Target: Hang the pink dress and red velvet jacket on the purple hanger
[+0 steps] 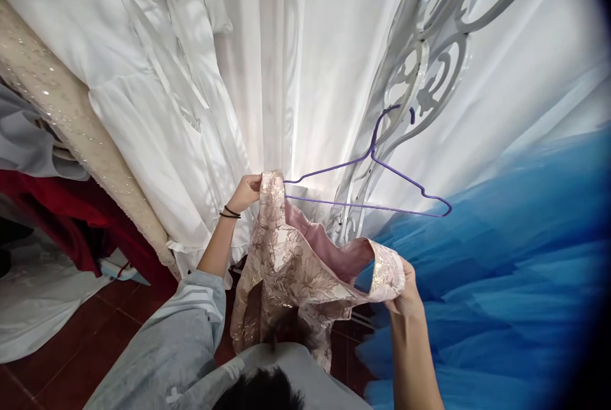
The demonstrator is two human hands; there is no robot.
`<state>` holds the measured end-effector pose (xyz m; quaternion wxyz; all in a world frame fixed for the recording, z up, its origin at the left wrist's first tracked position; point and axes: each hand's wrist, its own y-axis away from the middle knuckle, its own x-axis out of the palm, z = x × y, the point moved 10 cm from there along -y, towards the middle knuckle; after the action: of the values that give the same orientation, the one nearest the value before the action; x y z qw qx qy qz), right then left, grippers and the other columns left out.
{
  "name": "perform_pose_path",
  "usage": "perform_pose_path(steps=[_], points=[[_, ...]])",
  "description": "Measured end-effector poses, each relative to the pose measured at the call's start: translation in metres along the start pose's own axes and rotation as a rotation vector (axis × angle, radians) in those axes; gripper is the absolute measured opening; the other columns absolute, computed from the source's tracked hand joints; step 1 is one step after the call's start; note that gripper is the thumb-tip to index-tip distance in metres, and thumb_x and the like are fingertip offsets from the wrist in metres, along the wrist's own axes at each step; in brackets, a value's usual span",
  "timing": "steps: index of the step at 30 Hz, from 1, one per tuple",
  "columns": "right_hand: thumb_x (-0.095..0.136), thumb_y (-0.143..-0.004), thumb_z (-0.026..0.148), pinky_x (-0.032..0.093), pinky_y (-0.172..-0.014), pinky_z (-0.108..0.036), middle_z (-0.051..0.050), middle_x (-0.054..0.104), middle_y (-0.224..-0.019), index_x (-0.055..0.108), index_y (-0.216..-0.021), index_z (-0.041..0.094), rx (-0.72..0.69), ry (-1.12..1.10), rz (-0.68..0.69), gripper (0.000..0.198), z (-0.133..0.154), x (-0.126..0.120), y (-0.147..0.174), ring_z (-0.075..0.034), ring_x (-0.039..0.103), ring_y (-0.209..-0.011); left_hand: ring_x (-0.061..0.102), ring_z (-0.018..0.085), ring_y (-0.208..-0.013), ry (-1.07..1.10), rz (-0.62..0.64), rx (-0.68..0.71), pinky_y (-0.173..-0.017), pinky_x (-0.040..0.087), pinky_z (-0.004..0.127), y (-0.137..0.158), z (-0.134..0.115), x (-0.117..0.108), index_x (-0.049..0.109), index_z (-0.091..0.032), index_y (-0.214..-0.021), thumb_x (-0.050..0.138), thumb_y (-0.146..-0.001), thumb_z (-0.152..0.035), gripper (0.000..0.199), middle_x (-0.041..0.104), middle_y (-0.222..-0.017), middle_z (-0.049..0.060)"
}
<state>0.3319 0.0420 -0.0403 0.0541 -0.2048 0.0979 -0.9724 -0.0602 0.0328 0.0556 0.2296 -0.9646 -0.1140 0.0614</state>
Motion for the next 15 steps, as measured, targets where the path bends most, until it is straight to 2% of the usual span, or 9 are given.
perform_pose_path(steps=[4,7,11,15], points=[[0.089,-0.044,0.031,0.054,-0.048,-0.026,-0.001,0.07,-0.061,0.074,-0.069,0.024,0.017,-0.014,-0.091,0.03,-0.002,-0.02,0.0,-0.016,0.062,-0.05,0.071,0.027,-0.087,-0.032,0.057,0.005,-0.081,0.056,0.035,-0.009,-0.02,0.038,0.078,-0.011,-0.079,0.089,-0.051,-0.037,0.04,0.075,-0.077,0.007],[0.087,-0.044,0.024,0.054,-0.05,-0.025,-0.001,0.072,-0.066,0.075,-0.07,0.023,-0.046,0.009,-0.188,0.029,0.001,-0.042,0.002,-0.016,0.064,-0.054,0.068,0.022,-0.077,-0.094,0.065,-0.011,-0.074,0.054,0.03,-0.009,-0.026,0.055,0.077,-0.01,-0.078,0.085,-0.056,-0.036,0.035,0.073,-0.074,0.005],[0.084,-0.048,0.022,0.059,-0.063,-0.031,-0.002,0.075,-0.074,0.076,-0.075,0.021,-0.13,0.048,-0.244,0.028,0.008,-0.07,0.006,-0.02,0.07,-0.066,0.058,0.015,-0.062,-0.246,0.009,0.005,-0.058,0.044,0.023,-0.004,-0.026,0.049,0.07,-0.01,-0.061,0.08,-0.058,-0.035,0.026,0.06,-0.058,0.0],[0.083,-0.05,0.024,0.06,-0.07,-0.031,-0.003,0.077,-0.08,0.077,-0.08,0.021,-0.155,0.026,-0.378,0.031,0.011,-0.109,0.002,-0.021,0.072,-0.073,0.054,0.013,-0.058,-0.294,-0.04,0.003,-0.055,0.041,0.022,0.002,-0.023,0.041,0.066,-0.012,-0.056,0.076,-0.06,-0.032,0.023,0.055,-0.055,-0.002]])
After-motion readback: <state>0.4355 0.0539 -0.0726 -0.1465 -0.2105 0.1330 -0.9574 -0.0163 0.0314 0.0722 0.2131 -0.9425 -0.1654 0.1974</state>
